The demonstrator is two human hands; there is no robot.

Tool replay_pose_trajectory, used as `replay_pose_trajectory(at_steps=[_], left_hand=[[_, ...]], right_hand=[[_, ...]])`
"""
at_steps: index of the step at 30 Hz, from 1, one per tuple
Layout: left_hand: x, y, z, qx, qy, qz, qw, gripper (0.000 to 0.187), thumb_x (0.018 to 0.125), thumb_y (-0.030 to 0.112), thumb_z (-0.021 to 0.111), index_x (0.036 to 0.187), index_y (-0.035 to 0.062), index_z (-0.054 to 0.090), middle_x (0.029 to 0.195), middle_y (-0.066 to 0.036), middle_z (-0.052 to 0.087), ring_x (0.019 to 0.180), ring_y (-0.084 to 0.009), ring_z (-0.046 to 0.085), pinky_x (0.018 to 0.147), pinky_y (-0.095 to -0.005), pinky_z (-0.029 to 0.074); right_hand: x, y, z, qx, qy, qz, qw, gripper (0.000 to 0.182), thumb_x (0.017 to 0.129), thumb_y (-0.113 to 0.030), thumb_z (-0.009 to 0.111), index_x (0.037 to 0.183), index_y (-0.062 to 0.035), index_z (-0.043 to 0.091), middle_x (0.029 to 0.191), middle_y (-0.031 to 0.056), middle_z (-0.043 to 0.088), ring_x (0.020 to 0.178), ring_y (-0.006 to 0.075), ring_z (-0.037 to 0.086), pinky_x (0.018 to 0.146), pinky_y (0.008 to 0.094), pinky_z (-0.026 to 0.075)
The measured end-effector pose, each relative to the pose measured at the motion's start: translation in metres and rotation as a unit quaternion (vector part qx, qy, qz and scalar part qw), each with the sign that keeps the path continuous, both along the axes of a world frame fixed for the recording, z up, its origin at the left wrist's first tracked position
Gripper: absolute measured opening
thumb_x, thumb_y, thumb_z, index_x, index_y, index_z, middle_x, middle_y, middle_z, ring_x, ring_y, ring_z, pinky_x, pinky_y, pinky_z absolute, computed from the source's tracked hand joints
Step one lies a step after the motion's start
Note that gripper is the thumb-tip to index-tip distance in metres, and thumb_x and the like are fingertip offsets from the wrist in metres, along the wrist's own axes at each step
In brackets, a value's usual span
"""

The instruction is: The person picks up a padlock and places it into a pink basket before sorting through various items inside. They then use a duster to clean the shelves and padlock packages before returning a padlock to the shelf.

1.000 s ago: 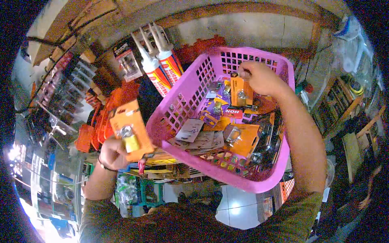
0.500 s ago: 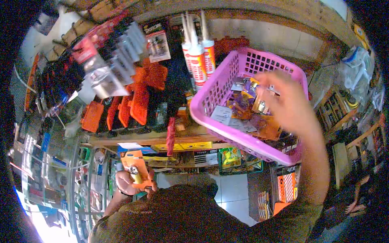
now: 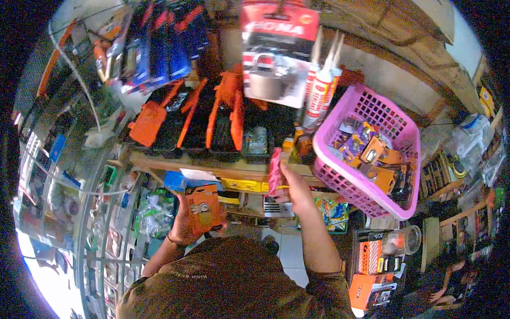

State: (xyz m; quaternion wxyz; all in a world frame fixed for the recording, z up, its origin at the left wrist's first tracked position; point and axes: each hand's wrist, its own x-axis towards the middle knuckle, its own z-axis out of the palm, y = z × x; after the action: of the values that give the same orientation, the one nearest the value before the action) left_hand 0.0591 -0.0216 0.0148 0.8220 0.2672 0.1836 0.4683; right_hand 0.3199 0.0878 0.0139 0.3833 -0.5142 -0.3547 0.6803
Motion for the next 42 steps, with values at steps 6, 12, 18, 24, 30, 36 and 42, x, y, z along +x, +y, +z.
replay_pose_trajectory(at_steps=[6,12,18,24,30,36,42], left_hand=[[-0.024,-0.008,-0.018,0.028,0.047,0.097,0.994,0.084,0.074,0.072,0.024,0.128,0.0088,0.031,0.111,-0.018,0.053,0.092,-0.0332,0.057,0.075,-0.0428,0.047],[-0.041,-0.008,-0.032,0.037,0.021,0.171,0.984,0.082,0.077,0.07,0.025,0.131,0.0089,0.028,0.116,-0.019,0.05,0.102,-0.0341,0.053,0.084,-0.0456,0.044],[-0.057,0.008,-0.05,0.05,-0.086,0.246,0.964,0.082,0.077,0.07,0.027,0.132,0.0092,0.025,0.123,-0.02,0.044,0.107,-0.0354,0.05,0.088,-0.0474,0.042],[-0.051,0.018,-0.028,0.042,-0.238,0.275,0.93,0.083,0.076,0.071,0.027,0.134,0.0111,0.023,0.126,-0.02,0.041,0.112,-0.0326,0.046,0.094,-0.0481,0.036],[-0.075,0.018,-0.028,0.173,-0.254,0.22,0.926,0.085,0.075,0.07,0.035,0.134,0.0102,0.021,0.122,-0.03,0.04,0.103,-0.0453,0.048,0.085,-0.0556,0.041],[-0.113,0.01,-0.03,0.145,-0.252,0.341,0.894,0.082,0.079,0.067,0.029,0.13,0.002,0.029,0.11,-0.02,0.052,0.096,-0.0367,0.055,0.083,-0.0498,0.044],[-0.139,0.023,-0.04,0.143,-0.262,0.297,0.907,0.091,0.074,0.073,0.029,0.133,0.0039,0.023,0.128,-0.025,0.036,0.115,-0.0419,0.039,0.095,-0.0525,0.033]], right_hand=[[-0.029,0.001,-0.007,0.088,-0.006,0.027,0.996,0.025,0.084,-0.031,0.053,0.092,-0.0072,0.051,0.077,0.0081,0.06,0.056,0.0184,0.06,0.041,0.0245,0.043],[-0.015,-0.04,-0.036,0.111,0.124,-0.013,0.986,0.01,0.075,-0.008,0.049,0.084,-0.0067,0.044,0.055,0.0011,0.044,0.04,0.0117,0.042,0.034,0.0232,0.033],[0.008,-0.136,-0.132,0.249,-0.156,-0.056,0.954,0.007,0.069,-0.004,0.046,0.075,-0.007,0.045,0.056,0.0012,0.045,0.04,0.0116,0.041,0.037,0.0225,0.034],[0.027,-0.158,-0.182,0.179,-0.469,0.231,0.834,0.02,0.072,-0.01,0.063,0.09,-0.0053,0.055,0.08,0.0039,0.058,0.071,0.0171,0.054,0.065,0.0285,0.044],[-0.067,-0.103,-0.062,0.25,-0.314,0.435,0.806,0.022,0.071,-0.019,0.064,0.087,-0.0058,0.055,0.077,0.0067,0.06,0.072,0.018,0.057,0.065,0.0309,0.045],[-0.062,-0.094,-0.116,0.191,-0.529,0.377,0.736,0.016,0.07,-0.018,0.066,0.078,-0.0054,0.062,0.06,0.0024,0.056,0.06,0.0115,0.054,0.057,0.0283,0.044],[-0.063,-0.084,-0.104,0.231,-0.586,0.428,0.648,0.022,0.067,-0.018,0.067,0.086,-0.0076,0.066,0.066,0.0053,0.061,0.059,0.0129,0.054,0.057,0.0288,0.044]])
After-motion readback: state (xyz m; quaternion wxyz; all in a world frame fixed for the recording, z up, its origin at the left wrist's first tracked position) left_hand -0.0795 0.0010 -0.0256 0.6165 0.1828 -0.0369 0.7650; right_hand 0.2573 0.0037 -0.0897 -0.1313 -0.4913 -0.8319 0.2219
